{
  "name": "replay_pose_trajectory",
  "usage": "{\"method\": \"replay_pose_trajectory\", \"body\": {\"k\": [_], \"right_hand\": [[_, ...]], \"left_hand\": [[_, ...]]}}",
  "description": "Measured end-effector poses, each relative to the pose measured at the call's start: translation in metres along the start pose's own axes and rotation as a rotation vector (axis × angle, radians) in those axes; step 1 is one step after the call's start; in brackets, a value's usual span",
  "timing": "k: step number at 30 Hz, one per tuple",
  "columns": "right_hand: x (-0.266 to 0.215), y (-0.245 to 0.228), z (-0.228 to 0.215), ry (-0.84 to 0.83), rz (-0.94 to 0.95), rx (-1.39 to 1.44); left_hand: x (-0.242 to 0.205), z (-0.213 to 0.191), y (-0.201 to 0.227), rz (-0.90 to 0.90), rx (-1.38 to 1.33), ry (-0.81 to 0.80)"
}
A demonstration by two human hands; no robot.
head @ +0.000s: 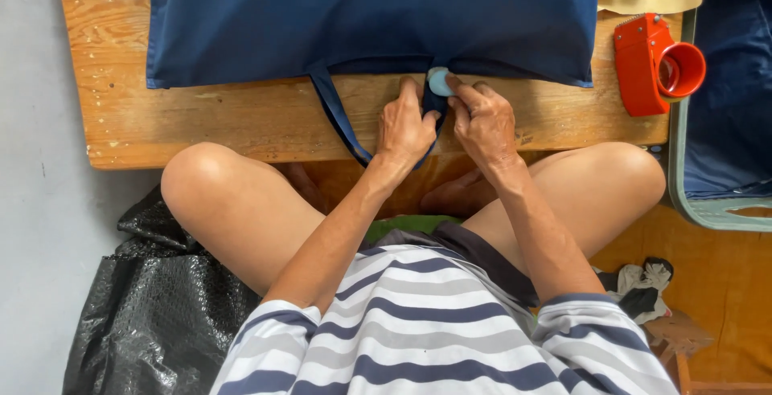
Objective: A person sitting on the floor uses a small blue brush to clean or prepare the surface of a blue fabric tote bag on a wooden bench.
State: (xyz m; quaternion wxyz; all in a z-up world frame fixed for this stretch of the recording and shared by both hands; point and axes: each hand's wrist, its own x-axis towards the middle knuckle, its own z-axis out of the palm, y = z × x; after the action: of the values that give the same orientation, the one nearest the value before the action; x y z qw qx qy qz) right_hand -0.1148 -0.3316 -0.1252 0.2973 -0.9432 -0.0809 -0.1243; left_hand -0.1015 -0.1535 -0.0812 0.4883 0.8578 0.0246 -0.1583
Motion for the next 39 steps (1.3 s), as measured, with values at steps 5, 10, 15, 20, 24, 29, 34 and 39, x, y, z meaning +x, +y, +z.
{"method": "replay_pose_trajectory", "body": {"k": [5,10,15,20,24,29,34,39], "right_hand": [[0.022,-0.006,-0.005,-0.014,-0.001,-0.079],[0.024,-0.012,-0.004,-0.033,0.011,-0.161],[0.001,-0.039,-0.036,-0.329,0.032,0.023],[0.01,-0.023,-0.017,-0.185,0.008,-0.046],[0.017,-0.014,0.004,0.0,0.0,-0.046],[0.023,-0.025,-0.004,-0.078,0.028,-0.138],[0.018,-0.048,-0.025,-0.323,0.005,-0.068],[0.024,-0.024,-0.013,-0.057,-0.076,-0.105]], "left_hand": [[0.025,-0.014,0.009,0.272,0.299,-0.01],[0.079,-0.02,-0.006,0.6,0.336,-0.167],[0.069,-0.023,-0.005,0.584,0.628,-0.361],[0.073,-0.023,-0.01,0.605,0.669,-0.322],[0.071,-0.031,-0.006,0.571,0.75,-0.314],[0.09,-0.047,0.003,0.529,0.729,-0.472],[0.092,-0.059,0.017,0.502,0.797,-0.594],[0.087,-0.058,0.016,0.485,0.807,-0.589]]}}
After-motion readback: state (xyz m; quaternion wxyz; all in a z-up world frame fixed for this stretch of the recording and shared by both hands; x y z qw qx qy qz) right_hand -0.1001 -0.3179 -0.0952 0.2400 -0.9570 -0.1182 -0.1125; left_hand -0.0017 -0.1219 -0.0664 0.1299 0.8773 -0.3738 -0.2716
